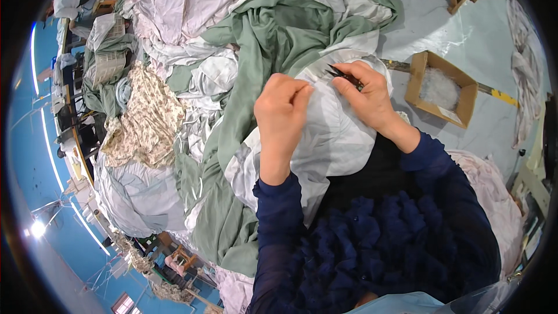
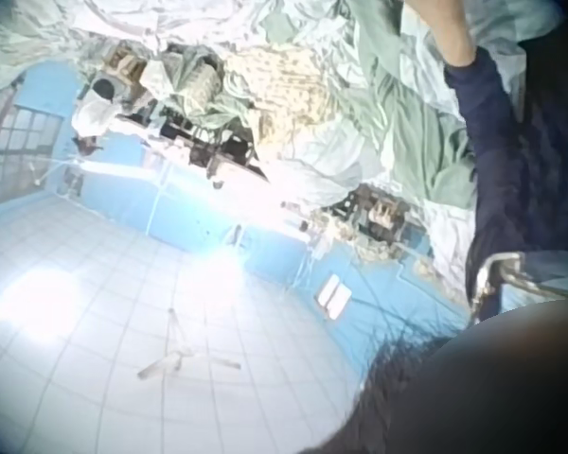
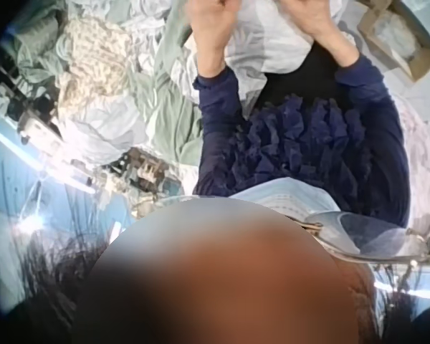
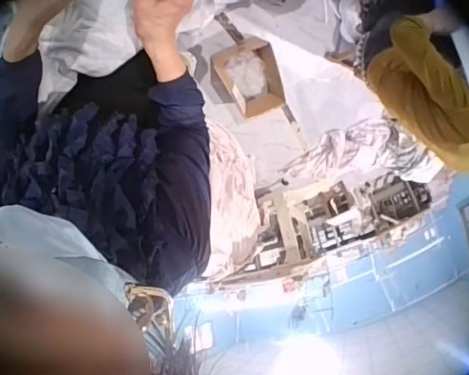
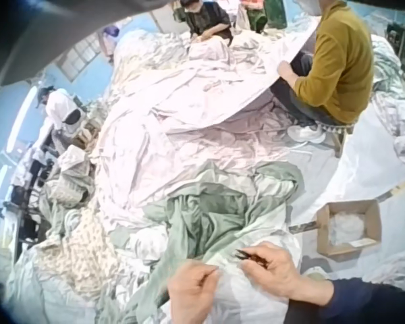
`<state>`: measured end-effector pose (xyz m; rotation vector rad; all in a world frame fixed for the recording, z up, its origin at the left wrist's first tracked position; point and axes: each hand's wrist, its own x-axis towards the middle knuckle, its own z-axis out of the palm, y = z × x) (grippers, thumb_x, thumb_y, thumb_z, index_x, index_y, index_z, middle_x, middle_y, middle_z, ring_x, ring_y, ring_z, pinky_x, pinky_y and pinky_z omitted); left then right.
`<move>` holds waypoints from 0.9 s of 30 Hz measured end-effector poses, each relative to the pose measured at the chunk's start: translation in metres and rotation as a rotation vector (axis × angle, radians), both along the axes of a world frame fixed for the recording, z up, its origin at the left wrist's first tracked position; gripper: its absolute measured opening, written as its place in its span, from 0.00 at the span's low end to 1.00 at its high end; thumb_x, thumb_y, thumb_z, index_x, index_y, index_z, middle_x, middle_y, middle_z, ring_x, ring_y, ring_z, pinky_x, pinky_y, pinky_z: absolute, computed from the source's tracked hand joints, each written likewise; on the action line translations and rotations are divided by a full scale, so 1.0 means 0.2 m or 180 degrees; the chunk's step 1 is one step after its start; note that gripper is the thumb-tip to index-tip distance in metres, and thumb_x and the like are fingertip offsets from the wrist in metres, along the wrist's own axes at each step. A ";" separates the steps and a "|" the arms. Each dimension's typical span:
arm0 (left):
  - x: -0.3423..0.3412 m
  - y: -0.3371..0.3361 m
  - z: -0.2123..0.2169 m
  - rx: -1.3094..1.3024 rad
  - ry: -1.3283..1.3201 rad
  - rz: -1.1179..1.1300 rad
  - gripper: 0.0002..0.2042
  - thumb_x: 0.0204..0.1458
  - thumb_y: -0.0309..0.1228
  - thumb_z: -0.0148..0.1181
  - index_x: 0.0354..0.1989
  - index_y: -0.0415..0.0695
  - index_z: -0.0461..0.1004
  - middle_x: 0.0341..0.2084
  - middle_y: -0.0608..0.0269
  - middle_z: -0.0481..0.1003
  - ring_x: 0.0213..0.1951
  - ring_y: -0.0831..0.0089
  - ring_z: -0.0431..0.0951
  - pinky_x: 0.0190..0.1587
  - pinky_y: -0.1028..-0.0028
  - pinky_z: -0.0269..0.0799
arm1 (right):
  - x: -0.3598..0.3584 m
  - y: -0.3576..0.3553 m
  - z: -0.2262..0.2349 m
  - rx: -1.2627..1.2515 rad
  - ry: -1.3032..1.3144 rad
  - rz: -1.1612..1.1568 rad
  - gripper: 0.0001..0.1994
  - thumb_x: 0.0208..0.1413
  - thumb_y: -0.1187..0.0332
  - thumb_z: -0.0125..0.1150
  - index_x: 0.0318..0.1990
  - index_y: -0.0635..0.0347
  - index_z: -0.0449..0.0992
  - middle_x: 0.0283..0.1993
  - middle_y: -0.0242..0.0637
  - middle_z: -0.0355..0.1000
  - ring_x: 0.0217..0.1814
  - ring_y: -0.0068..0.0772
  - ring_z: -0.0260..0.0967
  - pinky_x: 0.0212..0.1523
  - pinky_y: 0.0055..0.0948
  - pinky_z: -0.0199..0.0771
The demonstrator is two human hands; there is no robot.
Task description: The recorder uses thread nippers to trim excess threads from a large white pillow casing and inspects the fabric.
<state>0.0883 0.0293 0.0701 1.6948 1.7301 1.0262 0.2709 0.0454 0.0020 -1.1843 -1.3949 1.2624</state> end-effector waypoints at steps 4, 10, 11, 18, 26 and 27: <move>0.02 0.02 0.03 -0.0412 0.0636 -0.0390 0.06 0.43 0.22 0.68 0.30 0.37 0.78 0.30 0.58 0.74 0.29 0.60 0.75 0.32 0.66 0.71 | 0.00 0.00 -0.01 -0.0168 0.0189 0.0024 0.13 0.57 0.74 0.65 0.49 0.67 0.78 0.37 0.32 0.71 0.34 0.19 0.68 0.35 0.21 0.68; 0.04 0.06 0.03 -0.0144 0.1759 -0.0905 0.03 0.45 0.23 0.63 0.25 0.38 0.75 0.27 0.57 0.71 0.32 0.55 0.76 0.32 0.62 0.73 | 0.00 -0.02 -0.02 -0.0208 0.0284 0.0098 0.13 0.58 0.74 0.64 0.49 0.67 0.78 0.38 0.32 0.71 0.34 0.19 0.68 0.36 0.20 0.69; 0.04 0.05 0.02 -0.0119 0.1896 -0.0919 0.03 0.45 0.23 0.62 0.25 0.38 0.74 0.26 0.57 0.70 0.32 0.55 0.76 0.32 0.62 0.73 | 0.00 -0.02 -0.01 -0.0154 0.0204 0.0140 0.13 0.57 0.74 0.64 0.49 0.67 0.78 0.38 0.33 0.71 0.35 0.20 0.69 0.37 0.20 0.69; 0.00 0.00 -0.05 0.0023 0.0608 -0.0290 0.02 0.48 0.19 0.61 0.26 0.37 0.73 0.26 0.57 0.73 0.26 0.61 0.75 0.29 0.67 0.70 | 0.01 -0.02 0.00 0.0003 0.0008 0.0182 0.13 0.56 0.75 0.65 0.49 0.67 0.78 0.37 0.35 0.72 0.36 0.23 0.69 0.36 0.23 0.69; -0.07 -0.08 -0.10 -0.0641 -0.1288 0.0837 0.05 0.56 0.22 0.62 0.29 0.35 0.75 0.26 0.67 0.72 0.25 0.82 0.68 0.28 0.79 0.63 | -0.01 -0.02 0.10 0.0641 -0.0610 0.0460 0.14 0.50 0.77 0.68 0.46 0.65 0.79 0.34 0.38 0.73 0.30 0.30 0.70 0.32 0.26 0.69; -0.07 -0.09 -0.10 -0.0637 -0.1284 0.0844 0.05 0.56 0.22 0.62 0.29 0.35 0.75 0.26 0.67 0.72 0.25 0.82 0.68 0.28 0.79 0.63 | -0.02 -0.02 0.12 0.0742 -0.0795 0.0535 0.15 0.49 0.77 0.68 0.46 0.65 0.79 0.34 0.38 0.73 0.29 0.32 0.70 0.31 0.27 0.70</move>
